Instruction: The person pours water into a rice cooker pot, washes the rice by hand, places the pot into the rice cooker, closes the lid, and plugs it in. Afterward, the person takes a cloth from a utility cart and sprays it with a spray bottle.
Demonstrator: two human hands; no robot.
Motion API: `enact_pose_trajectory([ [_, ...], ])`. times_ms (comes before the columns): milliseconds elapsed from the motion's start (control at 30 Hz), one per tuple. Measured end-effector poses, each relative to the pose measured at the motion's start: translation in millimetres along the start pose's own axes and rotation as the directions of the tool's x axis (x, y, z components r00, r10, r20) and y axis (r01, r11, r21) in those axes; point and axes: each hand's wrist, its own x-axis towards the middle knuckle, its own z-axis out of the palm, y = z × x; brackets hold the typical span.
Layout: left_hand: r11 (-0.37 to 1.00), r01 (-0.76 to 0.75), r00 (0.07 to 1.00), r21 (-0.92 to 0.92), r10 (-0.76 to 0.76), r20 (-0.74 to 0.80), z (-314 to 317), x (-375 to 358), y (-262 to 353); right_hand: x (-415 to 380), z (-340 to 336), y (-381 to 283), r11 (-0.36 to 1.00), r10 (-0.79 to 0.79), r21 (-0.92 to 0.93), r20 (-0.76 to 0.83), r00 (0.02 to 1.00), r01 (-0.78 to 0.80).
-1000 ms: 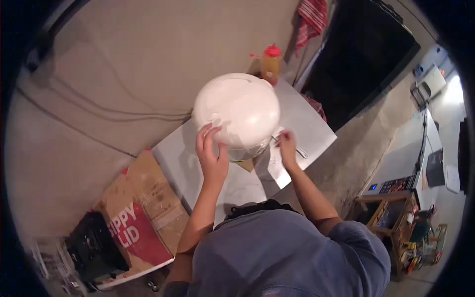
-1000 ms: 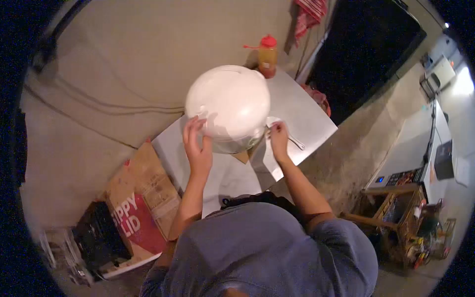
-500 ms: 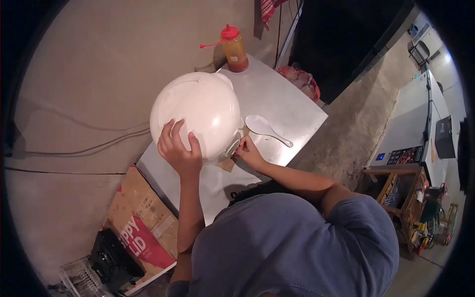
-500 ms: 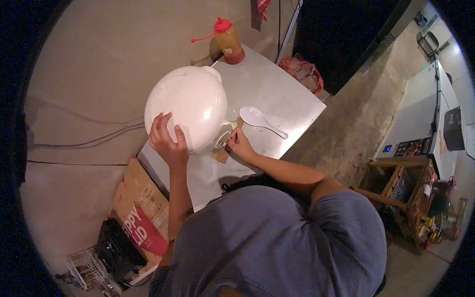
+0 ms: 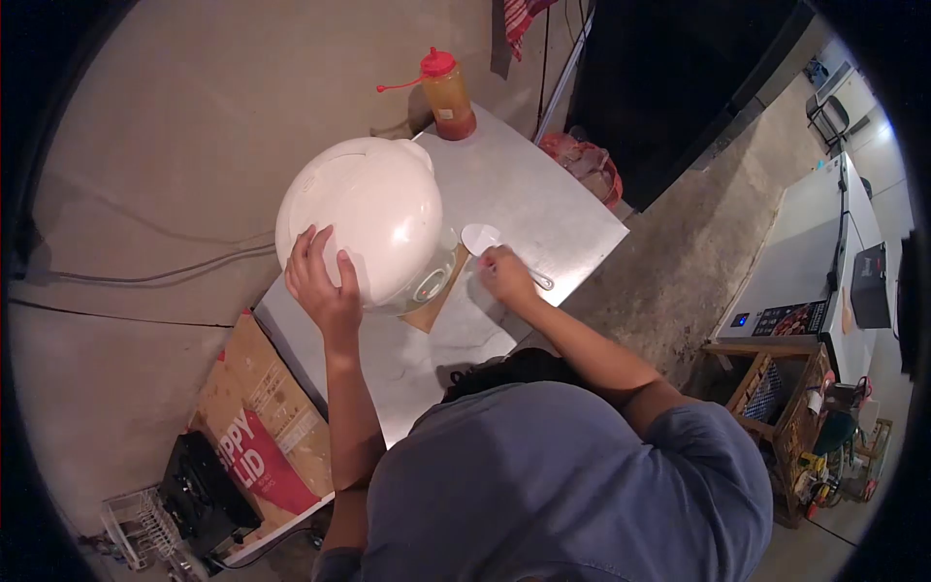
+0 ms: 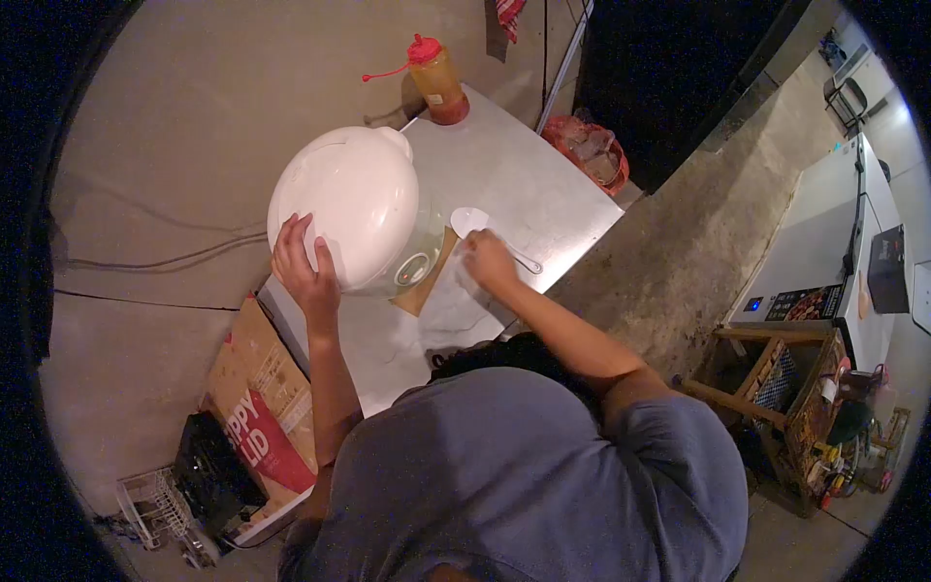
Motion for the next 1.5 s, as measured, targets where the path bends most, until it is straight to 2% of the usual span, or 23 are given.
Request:
enact_pose_trajectory([
  [67,1.000,0.014,1.000,-0.009,-0.014,0.001,-0.5,-0.1,2.2,-1.9,-25.8,13.0,0.948,-0.064,-0.318,-0.116,0.991,0.024],
  [100,1.000,0.022,1.000,-0.013,-0.022,0.002,-1.1,-0.3,2.5,-4.8,-33.3,24.7,0.902,-0.092,-0.431,-0.119,0.989,0.032],
  [167,0.999,0.022,1.000,-0.024,-0.021,0.015,0.0,-0.5,1.1,-6.1,-35.3,59.6,0.902,0.050,-0.431,0.042,0.998,-0.027],
  [267,0.994,0.026,0.999,-0.105,-0.022,0.033,-3.6,-6.7,-0.4,-11.1,-52.0,55.8,0.915,-0.025,-0.397,0.133,0.991,0.076],
  [367,0.989,0.055,0.996,-0.138,-0.045,0.075,-12.5,-19.6,-1.8,-6.1,-53.6,52.0,0.981,0.112,-0.148,-0.095,0.989,-0.125],
  [400,0.988,0.069,0.994,-0.135,-0.057,0.089,-15.7,-26.6,-2.1,-6.4,-58.7,36.7,0.997,0.080,0.018,-0.228,0.970,-0.078],
  [500,0.979,0.121,0.988,-0.166,-0.104,0.110,-22.7,-50.4,-2.6,9.1,-91.7,-29.6,0.996,0.086,0.062,-0.311,0.947,-0.070],
  [567,0.978,0.161,0.978,-0.134,-0.140,0.153,-29.3,-61.1,7.2,29.1,-111.5,-67.3,0.988,-0.030,0.135,-0.330,0.944,0.079],
  [600,0.976,0.182,0.972,-0.120,-0.160,0.174,-31.8,-65.2,11.3,47.8,-112.3,-73.3,0.926,-0.239,0.176,-0.413,0.879,0.335],
  [700,0.963,0.208,0.963,-0.173,-0.170,0.209,-35.1,-75.8,14.0,89.6,-124.7,-123.7,0.820,-0.290,0.406,-0.312,0.905,0.403],
  [800,0.949,0.237,0.953,-0.207,-0.185,0.239,-43.9,-81.0,18.7,96.7,-132.9,-175.1,0.810,-0.288,0.453,-0.246,0.926,0.372],
  [900,0.918,0.299,0.936,-0.260,-0.229,0.268,-53.0,-88.9,19.6,101.4,-115.2,-165.3,0.797,-0.370,0.277,-0.477,0.797,0.536],
  [1000,0.868,0.371,0.916,-0.332,-0.281,0.287,-53.5,-107.5,14.4,85.2,-89.4,-112.4,0.922,-0.312,0.043,-0.507,0.803,0.385],
  [1067,0.867,0.377,0.914,-0.326,-0.292,0.282,-52.9,-117.0,10.1,68.2,-62.8,-49.3,0.945,-0.278,-0.273,-0.380,0.883,0.180],
  [1133,0.872,0.368,0.920,-0.324,-0.289,0.266,-50.6,-120.9,8.4,42.6,-40.7,1.3,0.931,-0.103,-0.366,-0.279,0.955,-0.007],
  [1167,0.874,0.359,0.924,-0.327,-0.283,0.256,-48.1,-121.4,10.2,32.2,-35.8,19.8,0.927,-0.044,-0.374,-0.220,0.975,-0.042],
  [1233,0.861,0.347,0.934,-0.373,-0.278,0.227,-42.9,-118.8,18.2,13.3,-25.0,48.2,0.932,-0.019,-0.358,-0.221,0.975,-0.062],
  [1367,0.824,0.316,0.938,-0.471,-0.199,0.283,-36.6,-108.2,36.3,-12.1,-21.8,59.3,0.932,0.021,-0.356,-0.136,0.990,-0.069],
  [1400,0.811,0.319,0.933,-0.490,-0.176,0.315,-36.2,-108.3,42.9,-14.4,-13.4,74.2,0.931,0.000,-0.359,-0.162,0.987,-0.059],
  [1500,0.763,0.319,0.899,-0.562,-0.057,0.434,-29.7,-115.1,56.4,-42.0,-24.3,50.7,0.929,-0.071,-0.370,-0.249,0.966,-0.028],
])
